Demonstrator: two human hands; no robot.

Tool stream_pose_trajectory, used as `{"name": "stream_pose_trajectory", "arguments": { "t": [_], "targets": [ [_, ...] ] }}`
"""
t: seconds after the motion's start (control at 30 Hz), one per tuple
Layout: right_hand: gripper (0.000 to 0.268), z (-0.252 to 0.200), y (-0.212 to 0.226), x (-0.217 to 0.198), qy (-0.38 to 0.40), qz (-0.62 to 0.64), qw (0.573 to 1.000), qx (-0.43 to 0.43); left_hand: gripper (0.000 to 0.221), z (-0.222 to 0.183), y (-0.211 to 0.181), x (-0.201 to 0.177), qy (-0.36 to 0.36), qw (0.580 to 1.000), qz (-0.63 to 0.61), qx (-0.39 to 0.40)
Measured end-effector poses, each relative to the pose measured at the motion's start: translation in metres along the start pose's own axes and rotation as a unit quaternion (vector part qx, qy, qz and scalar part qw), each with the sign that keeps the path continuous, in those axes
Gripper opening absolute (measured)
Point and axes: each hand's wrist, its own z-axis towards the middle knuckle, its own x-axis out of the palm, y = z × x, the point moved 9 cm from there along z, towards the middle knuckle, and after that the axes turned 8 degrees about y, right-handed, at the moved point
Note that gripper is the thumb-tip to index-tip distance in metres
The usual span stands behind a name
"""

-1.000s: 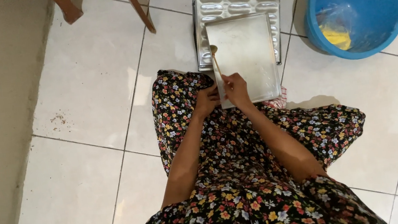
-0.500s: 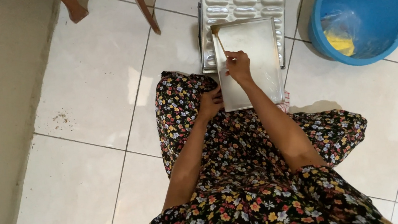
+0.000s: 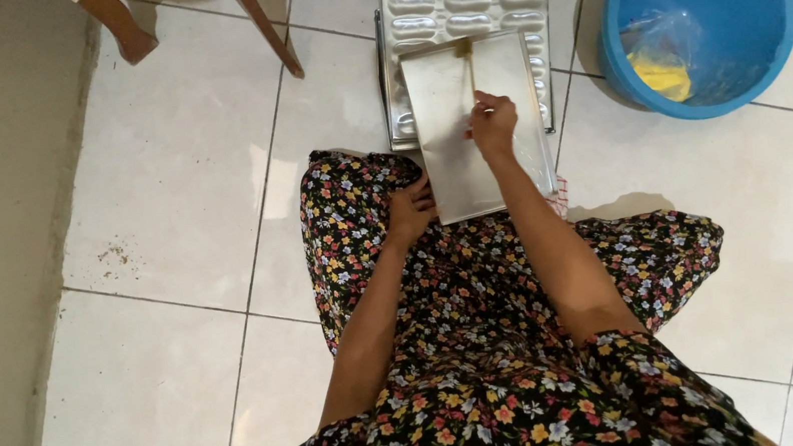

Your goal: Wiping a metal baking tray with a cloth and then applying a layer of oil or butter using a brush.

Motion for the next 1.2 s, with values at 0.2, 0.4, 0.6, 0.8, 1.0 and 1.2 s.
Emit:
{"name": "stream_pose_trajectory", "arguments": {
  "t": [0.2, 0.4, 0.6, 0.8, 1.0, 1.2],
  "targets": [
    [0.028, -0.011, 0.015, 0.019, 0.045, -0.01, 0.999, -0.03, 0.082, -0.006, -0.01, 0.0, -0.004, 1.0, -0.01, 0.003],
    [0.027, 0.036, -0.013, -0.046, -0.013, -0.048, 0.997, -0.057, 0.084, -0.009, -0.015, 0.002, -0.002, 1.0, -0.013, 0.025],
    [0.029, 0.066, -0.053, -0.084, -0.052, -0.044, 0.997, 0.019, 0.088, 0.007, 0.006, -0.005, -0.011, 0.999, -0.019, 0.042],
    [0.028, 0.05, -0.048, -0.086, -0.052, -0.028, 0.998, 0.033, 0.089, 0.017, 0.023, -0.007, -0.009, 0.998, -0.031, 0.051],
    [0.03, 0.004, -0.05, -0.099, -0.042, -0.022, 0.998, 0.036, 0.089, 0.021, 0.029, -0.01, -0.03, 0.997, -0.056, 0.038],
    [0.029, -0.091, -0.051, -0.125, -0.047, -0.027, 0.997, 0.048, 0.083, 0.022, 0.039, -0.014, -0.044, 0.99, -0.131, 0.013]
  ]
}}
